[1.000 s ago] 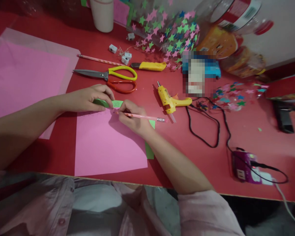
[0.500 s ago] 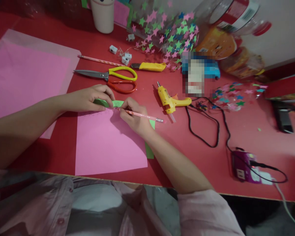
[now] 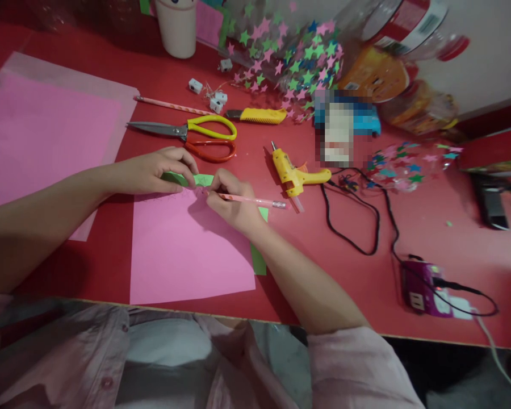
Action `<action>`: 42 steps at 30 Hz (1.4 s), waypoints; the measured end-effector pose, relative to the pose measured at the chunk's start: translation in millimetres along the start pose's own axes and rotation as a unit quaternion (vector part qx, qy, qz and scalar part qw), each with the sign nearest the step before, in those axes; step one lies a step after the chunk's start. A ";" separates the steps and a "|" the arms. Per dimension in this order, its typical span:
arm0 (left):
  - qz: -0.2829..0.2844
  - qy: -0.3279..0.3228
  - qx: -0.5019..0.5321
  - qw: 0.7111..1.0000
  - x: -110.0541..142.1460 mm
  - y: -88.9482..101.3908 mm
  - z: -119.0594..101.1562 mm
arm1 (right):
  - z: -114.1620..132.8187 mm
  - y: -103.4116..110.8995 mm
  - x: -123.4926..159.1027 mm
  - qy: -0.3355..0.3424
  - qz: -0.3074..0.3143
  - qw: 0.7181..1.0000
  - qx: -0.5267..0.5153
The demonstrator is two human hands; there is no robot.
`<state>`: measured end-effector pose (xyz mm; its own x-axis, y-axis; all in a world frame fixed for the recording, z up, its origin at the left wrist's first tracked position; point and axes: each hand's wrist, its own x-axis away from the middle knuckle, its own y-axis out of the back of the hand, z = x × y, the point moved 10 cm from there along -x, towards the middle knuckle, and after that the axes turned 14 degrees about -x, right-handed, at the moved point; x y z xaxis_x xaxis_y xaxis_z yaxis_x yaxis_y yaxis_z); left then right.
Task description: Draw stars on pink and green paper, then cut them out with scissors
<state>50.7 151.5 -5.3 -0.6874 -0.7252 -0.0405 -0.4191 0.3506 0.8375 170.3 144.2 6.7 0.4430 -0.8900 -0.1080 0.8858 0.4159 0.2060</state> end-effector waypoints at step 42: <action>0.007 -0.001 -0.009 1.000 0.4 0.7 -3.4 | 2.5 -12.6 6.1 0.020 0.049 0.998 0.026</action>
<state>52.1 149.4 -2.9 -0.6942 -0.7192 -0.0300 -0.3984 0.3491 0.8481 161.4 133.0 5.9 0.5338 -0.8367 -0.1230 0.8296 0.4899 0.2679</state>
